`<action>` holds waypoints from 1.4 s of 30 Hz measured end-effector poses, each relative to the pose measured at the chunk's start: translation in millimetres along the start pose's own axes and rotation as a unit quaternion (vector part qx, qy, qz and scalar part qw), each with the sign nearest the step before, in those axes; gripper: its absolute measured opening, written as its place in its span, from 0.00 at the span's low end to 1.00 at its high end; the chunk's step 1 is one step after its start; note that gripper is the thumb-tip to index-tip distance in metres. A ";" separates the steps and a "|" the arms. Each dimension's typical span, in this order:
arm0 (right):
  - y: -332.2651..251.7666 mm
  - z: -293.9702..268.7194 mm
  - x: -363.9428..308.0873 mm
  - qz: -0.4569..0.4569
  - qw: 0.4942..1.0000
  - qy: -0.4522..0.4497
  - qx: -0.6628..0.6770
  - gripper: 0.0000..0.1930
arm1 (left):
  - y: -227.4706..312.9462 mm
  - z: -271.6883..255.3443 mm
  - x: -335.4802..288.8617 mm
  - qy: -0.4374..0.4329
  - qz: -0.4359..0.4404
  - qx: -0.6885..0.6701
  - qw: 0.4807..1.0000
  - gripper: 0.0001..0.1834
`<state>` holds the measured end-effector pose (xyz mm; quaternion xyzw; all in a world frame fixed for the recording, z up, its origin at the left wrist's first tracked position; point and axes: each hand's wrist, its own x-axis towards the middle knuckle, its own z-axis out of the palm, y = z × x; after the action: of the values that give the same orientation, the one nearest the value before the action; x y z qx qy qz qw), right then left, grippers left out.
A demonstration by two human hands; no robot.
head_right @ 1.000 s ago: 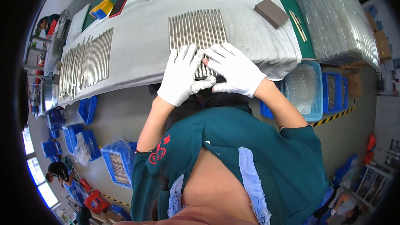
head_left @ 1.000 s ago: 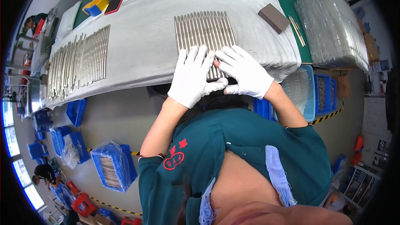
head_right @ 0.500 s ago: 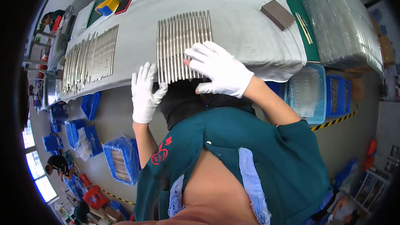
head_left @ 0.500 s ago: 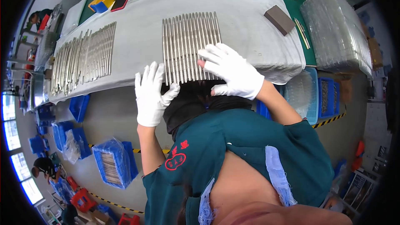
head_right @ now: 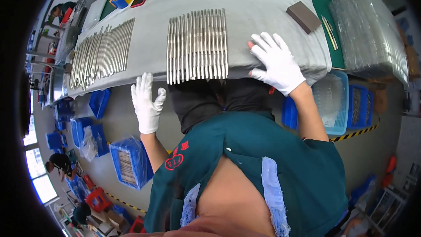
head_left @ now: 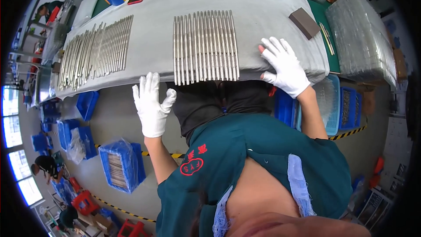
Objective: Aligning metal rods on a table and placing them into clear plastic sorting trays.
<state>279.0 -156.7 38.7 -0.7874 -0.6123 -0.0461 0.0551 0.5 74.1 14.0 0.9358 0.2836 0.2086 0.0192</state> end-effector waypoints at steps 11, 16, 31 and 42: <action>58.0 7.8 -46.6 0.117 0.991 0.018 -0.064 0.29 | -13.1 2.6 -12.9 0.018 0.001 0.018 1.000 0.34; 51.0 -6.7 -45.2 0.143 0.989 0.009 -0.048 0.32 | -9.7 -1.3 -8.0 -0.004 0.009 0.013 1.000 0.37; -42.0 30.1 60.1 0.014 0.991 0.128 -0.029 0.26 | -2.6 34.3 88.8 -0.010 0.246 -0.070 0.967 0.27; -41.5 31.1 56.2 -0.002 0.991 0.124 -0.041 0.26 | 87.4 46.0 99.6 0.044 0.396 -0.150 0.905 0.19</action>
<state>252.7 -88.2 17.1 -0.7759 -0.5999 -0.1684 0.0987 139.6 58.2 23.3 0.9471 -0.1440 0.2800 0.0624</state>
